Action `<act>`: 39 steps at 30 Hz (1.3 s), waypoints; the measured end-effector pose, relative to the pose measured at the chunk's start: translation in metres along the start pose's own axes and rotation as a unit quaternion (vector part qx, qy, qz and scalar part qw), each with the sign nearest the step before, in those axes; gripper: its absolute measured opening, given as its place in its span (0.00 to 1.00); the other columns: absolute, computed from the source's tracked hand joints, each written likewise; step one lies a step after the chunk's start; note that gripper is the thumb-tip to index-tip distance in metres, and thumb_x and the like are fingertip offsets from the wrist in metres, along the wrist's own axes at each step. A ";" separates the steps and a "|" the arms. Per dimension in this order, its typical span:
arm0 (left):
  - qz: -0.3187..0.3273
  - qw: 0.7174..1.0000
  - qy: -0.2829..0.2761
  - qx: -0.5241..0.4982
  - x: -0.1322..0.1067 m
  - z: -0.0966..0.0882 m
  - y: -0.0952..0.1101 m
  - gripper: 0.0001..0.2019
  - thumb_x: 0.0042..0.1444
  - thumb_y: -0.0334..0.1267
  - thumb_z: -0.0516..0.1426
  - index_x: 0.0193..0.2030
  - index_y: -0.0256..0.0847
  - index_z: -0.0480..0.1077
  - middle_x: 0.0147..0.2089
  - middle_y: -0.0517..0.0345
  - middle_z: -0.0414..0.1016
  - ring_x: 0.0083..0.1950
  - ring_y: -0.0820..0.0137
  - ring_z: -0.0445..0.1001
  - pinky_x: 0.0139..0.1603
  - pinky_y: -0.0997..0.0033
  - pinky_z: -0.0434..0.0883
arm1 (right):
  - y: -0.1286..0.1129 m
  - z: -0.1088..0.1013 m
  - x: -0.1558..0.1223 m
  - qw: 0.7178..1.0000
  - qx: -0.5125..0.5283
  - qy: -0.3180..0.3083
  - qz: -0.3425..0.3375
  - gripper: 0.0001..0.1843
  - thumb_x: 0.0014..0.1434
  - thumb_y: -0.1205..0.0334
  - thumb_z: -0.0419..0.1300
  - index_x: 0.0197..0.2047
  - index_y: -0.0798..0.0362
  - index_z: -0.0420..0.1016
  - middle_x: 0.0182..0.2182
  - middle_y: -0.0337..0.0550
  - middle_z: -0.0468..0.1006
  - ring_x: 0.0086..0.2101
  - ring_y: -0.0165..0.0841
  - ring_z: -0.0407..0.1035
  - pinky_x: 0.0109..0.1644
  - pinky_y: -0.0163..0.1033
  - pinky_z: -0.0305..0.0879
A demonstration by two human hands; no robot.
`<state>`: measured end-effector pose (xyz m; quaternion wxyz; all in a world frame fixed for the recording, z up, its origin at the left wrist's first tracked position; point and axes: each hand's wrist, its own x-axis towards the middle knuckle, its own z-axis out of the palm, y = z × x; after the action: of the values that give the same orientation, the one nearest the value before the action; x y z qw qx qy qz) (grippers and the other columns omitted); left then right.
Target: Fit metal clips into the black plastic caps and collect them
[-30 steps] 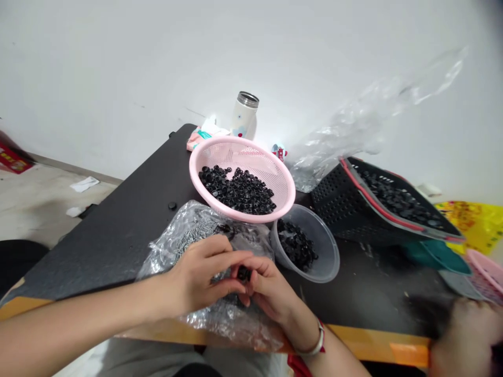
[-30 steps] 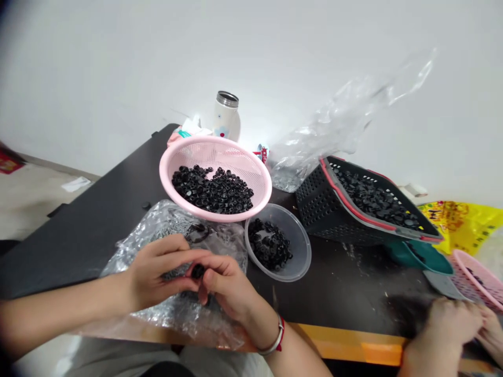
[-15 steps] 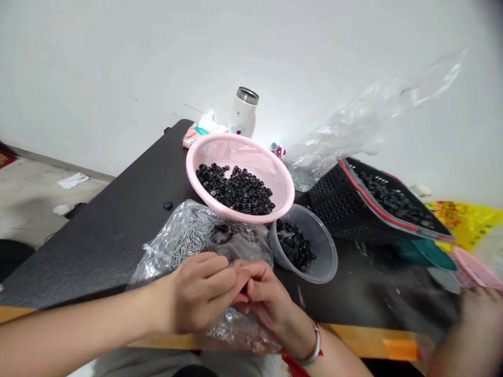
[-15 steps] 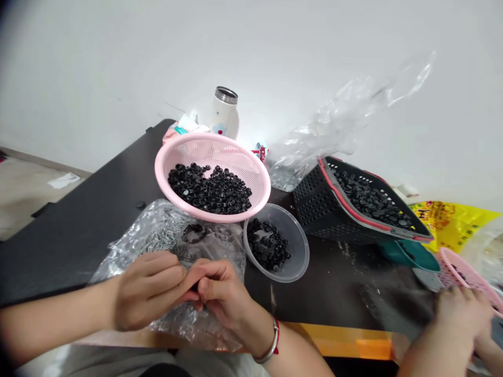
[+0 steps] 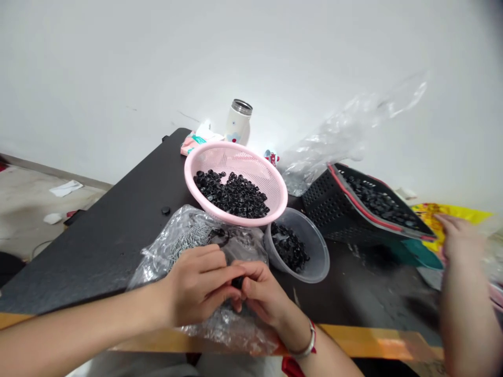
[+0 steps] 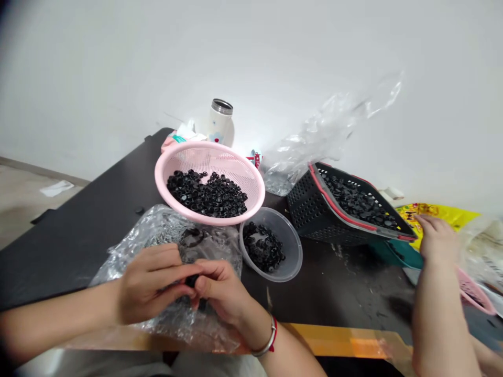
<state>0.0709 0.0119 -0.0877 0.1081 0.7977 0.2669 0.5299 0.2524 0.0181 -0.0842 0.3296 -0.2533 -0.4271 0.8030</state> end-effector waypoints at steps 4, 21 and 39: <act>0.001 1.000 0.012 -0.011 0.001 -0.002 -0.001 0.11 0.63 0.35 0.57 0.50 0.36 0.74 0.27 0.57 0.68 0.29 0.70 0.61 0.28 0.69 0.61 | 0.000 -0.002 0.000 1.000 -0.007 0.002 0.003 0.22 0.51 0.47 0.70 0.39 0.59 0.83 0.24 0.38 0.69 0.20 0.22 0.63 0.22 0.27 0.63; 0.029 0.999 0.022 0.012 0.005 -0.005 0.008 0.11 0.65 0.37 0.55 0.48 0.35 0.76 0.24 0.60 0.64 0.27 0.71 0.62 0.27 0.72 0.64 | 0.006 0.006 0.006 0.999 -0.021 0.038 -0.020 0.18 0.43 0.49 0.75 0.25 0.56 0.82 0.20 0.36 0.67 0.18 0.22 0.58 0.20 0.29 0.52; -0.100 0.994 0.013 0.032 0.016 -0.019 -0.001 0.12 0.65 0.36 0.55 0.53 0.36 0.70 0.39 0.54 0.73 0.37 0.70 0.72 0.40 0.70 0.71 | -0.034 -0.013 0.006 0.780 -0.618 0.032 -0.091 0.13 0.64 0.67 0.56 0.50 0.54 0.75 0.42 0.49 0.74 0.40 0.35 0.69 0.44 0.40 0.70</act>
<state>0.0579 0.0188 -0.0676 0.1318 0.7633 0.3633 0.5178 0.2679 0.0432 -0.0625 0.1874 -0.3883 -0.8420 0.3242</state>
